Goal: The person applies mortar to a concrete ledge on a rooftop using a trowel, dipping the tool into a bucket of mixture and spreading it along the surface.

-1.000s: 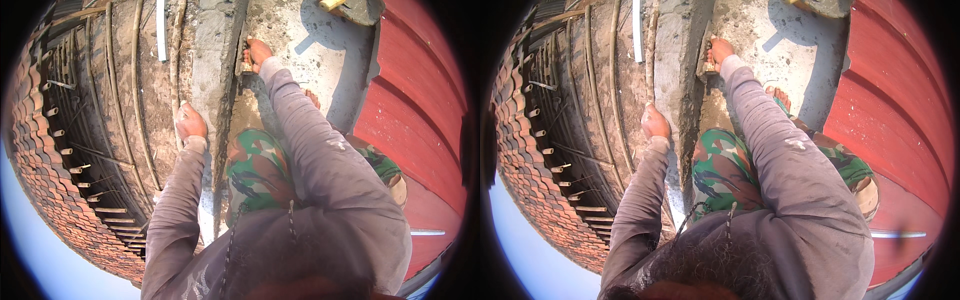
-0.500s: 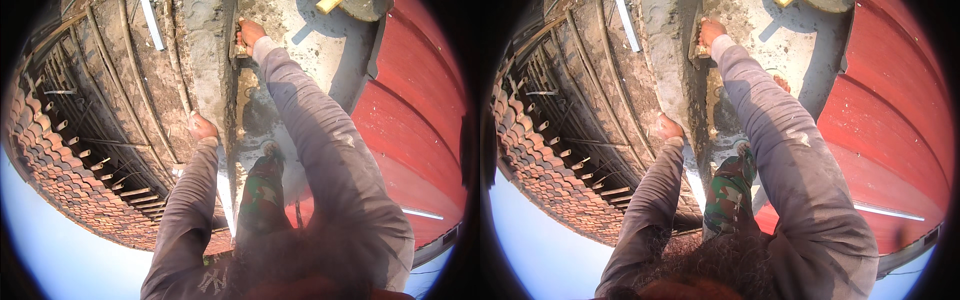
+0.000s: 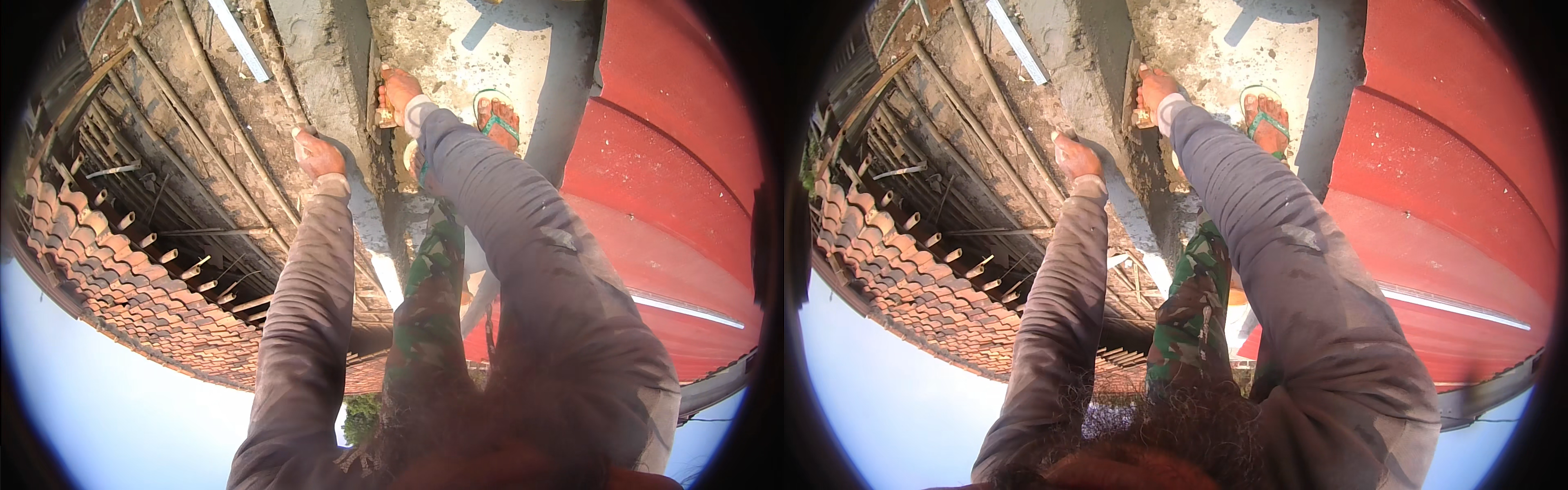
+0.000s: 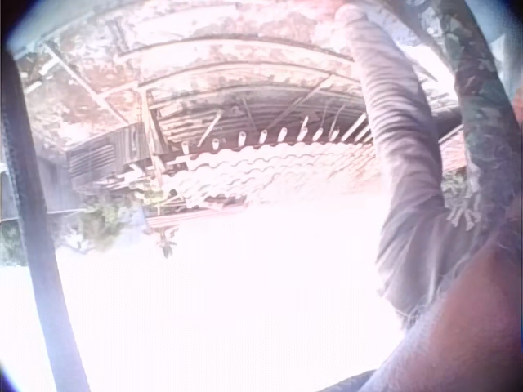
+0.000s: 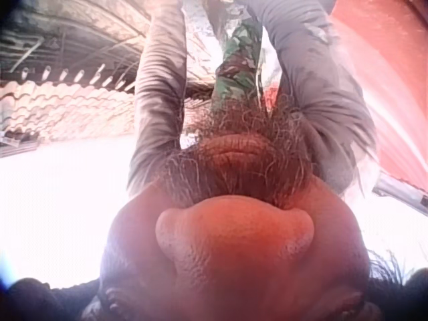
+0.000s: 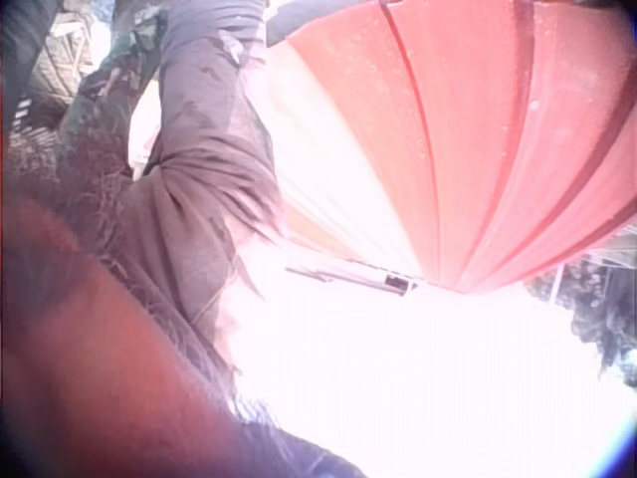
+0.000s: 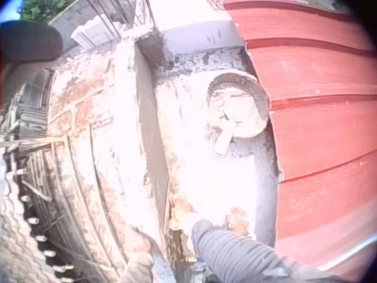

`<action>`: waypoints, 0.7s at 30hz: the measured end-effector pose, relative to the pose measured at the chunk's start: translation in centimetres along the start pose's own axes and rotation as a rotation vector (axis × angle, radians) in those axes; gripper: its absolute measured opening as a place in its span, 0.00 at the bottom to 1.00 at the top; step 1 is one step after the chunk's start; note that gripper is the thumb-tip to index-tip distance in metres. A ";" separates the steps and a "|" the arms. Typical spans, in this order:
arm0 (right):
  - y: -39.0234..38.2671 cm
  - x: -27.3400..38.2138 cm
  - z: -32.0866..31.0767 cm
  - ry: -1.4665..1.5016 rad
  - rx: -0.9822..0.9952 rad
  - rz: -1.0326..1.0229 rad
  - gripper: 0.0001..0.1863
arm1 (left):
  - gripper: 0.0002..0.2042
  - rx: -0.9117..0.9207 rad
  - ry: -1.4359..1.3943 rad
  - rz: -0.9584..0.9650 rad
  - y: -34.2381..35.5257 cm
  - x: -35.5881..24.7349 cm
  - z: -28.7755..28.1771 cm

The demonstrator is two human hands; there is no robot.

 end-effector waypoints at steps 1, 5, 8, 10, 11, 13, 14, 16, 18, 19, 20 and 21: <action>0.6 2.7 0.9 0.023 0.022 -0.063 0.28 | 0.32 0.146 -0.043 -0.124 1.5 -6.6 1.1; -0.1 3.2 1.5 -0.099 0.063 -0.047 0.33 | 0.36 0.028 0.075 -0.331 7.6 -13.8 5.6; -2.1 -1.1 -0.8 -0.110 -0.020 0.049 0.39 | 0.34 -0.159 0.018 -0.302 6.9 -14.4 7.7; -1.9 -0.7 -0.5 -0.081 -0.017 0.031 0.37 | 0.33 -0.139 0.084 -0.298 6.7 -14.8 7.7; -0.7 0.5 0.0 -0.064 -0.008 -0.002 0.36 | 0.32 -0.131 0.115 -0.297 6.7 -15.0 7.8; -0.2 1.8 0.6 -0.071 0.010 -0.072 0.35 | 0.31 -0.147 0.127 -0.270 6.6 -15.4 7.8; -0.3 2.1 1.0 -0.094 0.023 -0.110 0.35 | 0.31 -0.155 0.132 -0.257 6.5 -15.5 7.8; -0.7 2.7 1.4 -0.143 0.053 -0.140 0.34 | 0.30 -0.120 0.117 -0.247 6.4 -15.6 7.7; -2.2 2.2 1.1 -0.149 0.040 -0.074 0.34 | 0.30 -0.120 0.133 -0.238 6.6 -15.6 7.6; -3.0 2.1 1.0 -0.153 0.033 -0.039 0.34 | 0.31 -0.138 0.157 -0.236 6.7 -15.3 7.5; -3.2 1.9 0.7 -0.163 0.053 -0.033 0.33 | 0.31 -0.157 0.182 -0.233 6.7 -15.1 7.4; -2.9 2.5 0.9 -0.169 0.077 -0.078 0.33 | 0.31 -0.131 0.184 -0.234 6.8 -15.4 7.4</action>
Point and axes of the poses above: each hand's wrist, its own y-axis towards the middle knuckle, its own z-axis out of the palm, x = y × z, the point moved 3 cm from there along y, towards the middle knuckle, and after that the axes turned 10 degrees about -z, right-handed, at the moved point
